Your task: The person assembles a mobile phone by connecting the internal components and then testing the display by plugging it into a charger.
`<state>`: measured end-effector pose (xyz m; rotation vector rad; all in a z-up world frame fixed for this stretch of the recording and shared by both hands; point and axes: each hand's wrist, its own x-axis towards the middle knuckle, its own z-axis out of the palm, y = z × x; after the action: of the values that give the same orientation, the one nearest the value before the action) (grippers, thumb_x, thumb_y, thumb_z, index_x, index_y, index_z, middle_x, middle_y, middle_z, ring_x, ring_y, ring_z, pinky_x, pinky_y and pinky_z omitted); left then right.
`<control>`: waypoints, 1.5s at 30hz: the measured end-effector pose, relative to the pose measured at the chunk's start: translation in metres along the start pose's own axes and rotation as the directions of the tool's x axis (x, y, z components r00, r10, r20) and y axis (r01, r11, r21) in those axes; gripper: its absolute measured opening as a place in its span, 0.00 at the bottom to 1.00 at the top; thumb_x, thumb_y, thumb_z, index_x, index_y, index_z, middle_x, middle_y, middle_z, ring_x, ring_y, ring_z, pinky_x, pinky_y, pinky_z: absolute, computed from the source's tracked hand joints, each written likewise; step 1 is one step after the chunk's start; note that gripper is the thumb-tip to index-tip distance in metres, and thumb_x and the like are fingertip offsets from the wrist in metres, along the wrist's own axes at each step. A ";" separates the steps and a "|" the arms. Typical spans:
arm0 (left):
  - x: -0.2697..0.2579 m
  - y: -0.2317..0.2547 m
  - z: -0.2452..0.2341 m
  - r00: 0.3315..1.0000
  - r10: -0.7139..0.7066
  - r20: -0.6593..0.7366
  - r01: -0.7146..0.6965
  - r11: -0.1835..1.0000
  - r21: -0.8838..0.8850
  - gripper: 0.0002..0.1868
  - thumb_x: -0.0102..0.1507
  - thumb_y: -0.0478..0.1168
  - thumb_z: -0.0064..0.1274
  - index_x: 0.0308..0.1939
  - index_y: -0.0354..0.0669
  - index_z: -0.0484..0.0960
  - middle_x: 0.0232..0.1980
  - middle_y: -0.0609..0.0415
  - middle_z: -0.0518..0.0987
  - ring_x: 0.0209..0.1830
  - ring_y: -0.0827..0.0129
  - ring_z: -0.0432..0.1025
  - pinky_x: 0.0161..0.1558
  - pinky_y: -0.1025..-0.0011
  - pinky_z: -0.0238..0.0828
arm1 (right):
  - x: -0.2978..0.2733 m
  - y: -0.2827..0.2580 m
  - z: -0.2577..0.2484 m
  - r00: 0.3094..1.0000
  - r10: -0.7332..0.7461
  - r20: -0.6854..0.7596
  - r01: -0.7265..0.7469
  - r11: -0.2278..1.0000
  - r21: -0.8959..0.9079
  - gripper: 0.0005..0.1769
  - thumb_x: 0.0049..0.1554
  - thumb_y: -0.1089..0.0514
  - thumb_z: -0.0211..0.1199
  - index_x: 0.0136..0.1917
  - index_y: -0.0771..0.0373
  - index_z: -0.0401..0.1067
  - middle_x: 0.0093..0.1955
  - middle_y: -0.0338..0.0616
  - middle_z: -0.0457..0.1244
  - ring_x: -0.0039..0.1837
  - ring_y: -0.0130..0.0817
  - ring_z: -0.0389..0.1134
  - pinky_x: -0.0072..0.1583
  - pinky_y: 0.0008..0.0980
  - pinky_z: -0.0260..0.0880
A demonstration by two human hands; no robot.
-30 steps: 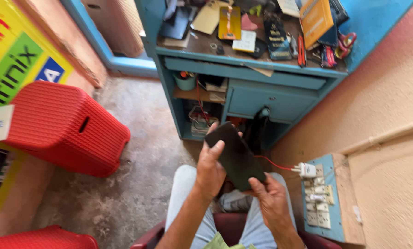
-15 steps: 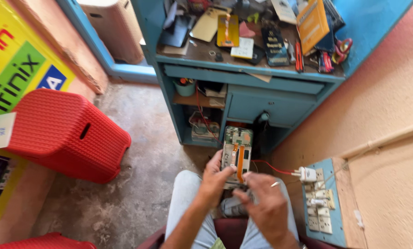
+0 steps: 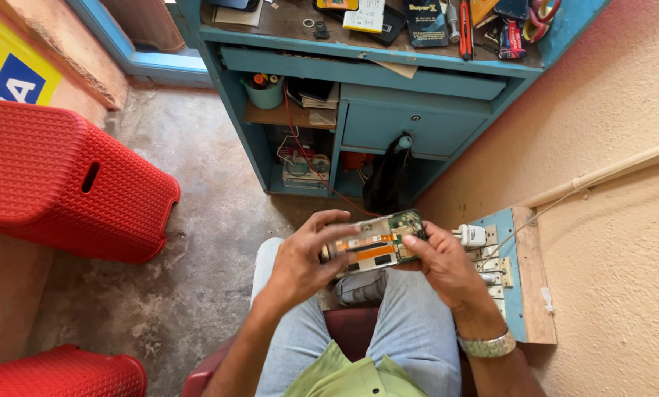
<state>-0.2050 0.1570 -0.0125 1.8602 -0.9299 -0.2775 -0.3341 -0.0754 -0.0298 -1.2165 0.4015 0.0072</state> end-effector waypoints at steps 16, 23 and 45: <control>-0.017 -0.019 0.029 0.954 0.176 -0.244 -0.198 0.978 -0.070 0.13 0.58 0.34 0.68 0.46 0.46 0.87 0.65 0.48 0.76 0.61 0.57 0.74 0.55 0.65 0.77 | -0.010 0.036 0.018 0.988 -0.135 -0.074 0.134 0.991 -0.011 0.15 0.62 0.59 0.62 0.61 0.68 0.72 0.55 0.43 0.70 0.56 0.27 0.70 0.59 0.31 0.73; -0.016 -0.014 0.026 0.925 0.284 -0.252 -0.272 0.959 0.081 0.14 0.56 0.36 0.69 0.46 0.48 0.88 0.62 0.51 0.77 0.53 0.59 0.74 0.51 0.64 0.75 | -0.009 0.047 0.018 0.968 -0.200 -0.152 0.201 0.979 -0.008 0.14 0.60 0.62 0.64 0.58 0.69 0.73 0.52 0.42 0.69 0.53 0.25 0.69 0.58 0.30 0.71; -0.023 -0.004 0.025 0.927 0.249 -0.281 -0.219 0.966 0.134 0.14 0.58 0.38 0.69 0.47 0.50 0.88 0.56 0.52 0.78 0.49 0.62 0.75 0.46 0.66 0.77 | -0.006 0.047 0.020 0.971 -0.184 -0.154 0.187 0.982 0.008 0.11 0.59 0.62 0.64 0.55 0.69 0.73 0.49 0.42 0.70 0.51 0.25 0.69 0.56 0.29 0.71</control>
<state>-0.2330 0.1569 -0.0327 1.7965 -0.9581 0.1949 -0.3444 -0.0386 -0.0650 -1.2320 0.4186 -0.2527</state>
